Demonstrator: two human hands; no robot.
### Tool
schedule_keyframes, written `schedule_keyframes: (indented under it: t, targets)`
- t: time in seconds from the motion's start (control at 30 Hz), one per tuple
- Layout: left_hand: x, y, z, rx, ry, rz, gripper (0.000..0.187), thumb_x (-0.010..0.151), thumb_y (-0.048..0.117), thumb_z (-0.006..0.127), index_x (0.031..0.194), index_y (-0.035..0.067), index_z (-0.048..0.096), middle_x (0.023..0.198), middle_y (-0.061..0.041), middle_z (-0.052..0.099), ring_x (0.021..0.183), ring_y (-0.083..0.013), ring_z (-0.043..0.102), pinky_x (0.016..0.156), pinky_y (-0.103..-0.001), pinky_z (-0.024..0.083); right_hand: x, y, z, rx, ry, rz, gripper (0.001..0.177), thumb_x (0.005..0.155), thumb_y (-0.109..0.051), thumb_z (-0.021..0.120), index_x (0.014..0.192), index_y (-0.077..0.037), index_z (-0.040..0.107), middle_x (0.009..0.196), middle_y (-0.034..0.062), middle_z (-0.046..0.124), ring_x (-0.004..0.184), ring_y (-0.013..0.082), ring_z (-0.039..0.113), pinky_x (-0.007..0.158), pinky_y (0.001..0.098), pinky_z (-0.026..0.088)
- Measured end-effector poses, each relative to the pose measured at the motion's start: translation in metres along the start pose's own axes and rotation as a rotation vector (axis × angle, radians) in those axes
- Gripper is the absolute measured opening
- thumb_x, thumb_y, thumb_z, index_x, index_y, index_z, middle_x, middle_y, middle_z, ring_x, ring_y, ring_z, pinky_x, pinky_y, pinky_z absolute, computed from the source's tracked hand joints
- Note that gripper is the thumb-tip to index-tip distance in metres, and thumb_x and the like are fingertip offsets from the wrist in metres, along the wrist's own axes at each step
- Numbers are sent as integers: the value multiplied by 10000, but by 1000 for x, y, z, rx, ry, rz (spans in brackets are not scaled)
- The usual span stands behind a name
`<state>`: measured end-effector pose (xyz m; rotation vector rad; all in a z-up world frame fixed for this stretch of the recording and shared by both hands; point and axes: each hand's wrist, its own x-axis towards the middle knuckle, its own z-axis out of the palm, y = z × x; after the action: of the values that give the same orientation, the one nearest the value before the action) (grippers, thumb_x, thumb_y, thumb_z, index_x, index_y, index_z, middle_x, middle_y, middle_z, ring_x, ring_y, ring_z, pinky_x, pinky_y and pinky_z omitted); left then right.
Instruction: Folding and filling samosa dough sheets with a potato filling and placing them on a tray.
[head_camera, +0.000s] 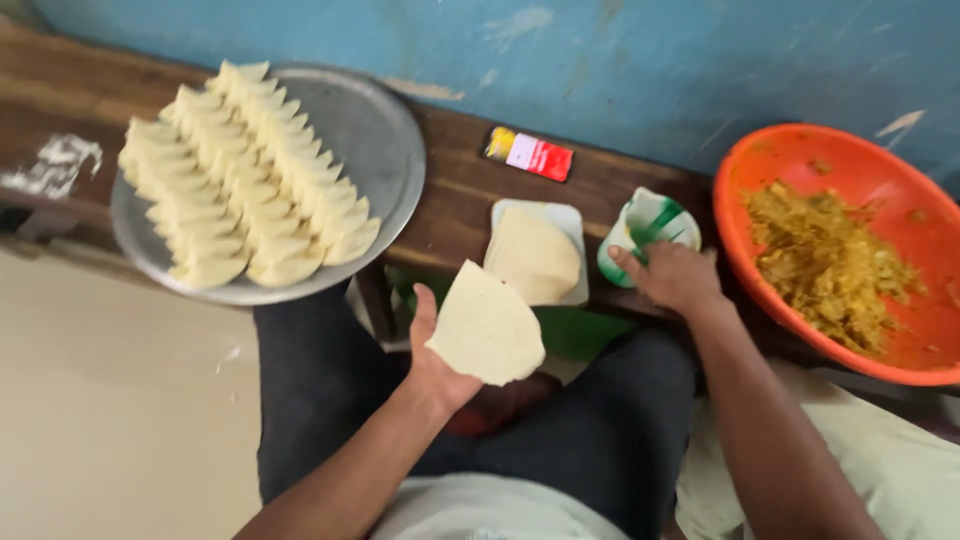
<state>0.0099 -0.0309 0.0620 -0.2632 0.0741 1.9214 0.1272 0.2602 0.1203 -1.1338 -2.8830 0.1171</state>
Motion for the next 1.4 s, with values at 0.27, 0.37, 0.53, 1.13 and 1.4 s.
schedule_keyframes:
  t: [0.27,0.37,0.53,1.13,1.4]
  targets:
    - [2,1,7,155,-68,-64,991,886,867,363,1490,96,516,1471,-116,563,1354,-331,517,1141,-541,396,-113,-104,-20,440,293,-599,604,794,-445,743,1265,-72,679,1230,201,691,1195,435,597,1075,536,418]
    - [3,-4,26,197,70,-190,1088,783,960,357,1439,111,536,1358,-121,575,1247,-347,527,1074,-549,406,-143,-142,-11,369,153,-967,965,788,-578,768,1431,70,455,1466,299,505,1413,463,440,1159,622,253]
    - [5,2,20,153,-146,-226,1034,845,913,362,1492,124,526,1471,-115,579,1346,-332,534,1150,-525,383,-142,-146,-5,504,292,-773,870,913,-481,705,1491,98,412,1547,294,453,1473,478,417,1243,571,260]
    - [-10,-13,54,366,-342,-73,968,989,812,300,1452,-16,493,1408,-210,583,1336,-358,574,1128,-480,455,-135,-103,6,2410,-497,264,547,975,-410,542,1289,34,601,1236,171,707,1122,321,685,982,474,522]
    - [-13,-3,57,857,-29,-13,568,1027,401,489,1406,-17,551,1403,-200,620,1260,-321,639,1069,-480,510,-128,-101,9,2210,-565,151,383,1046,-235,556,1268,70,621,1216,184,700,1128,333,675,1015,510,515]
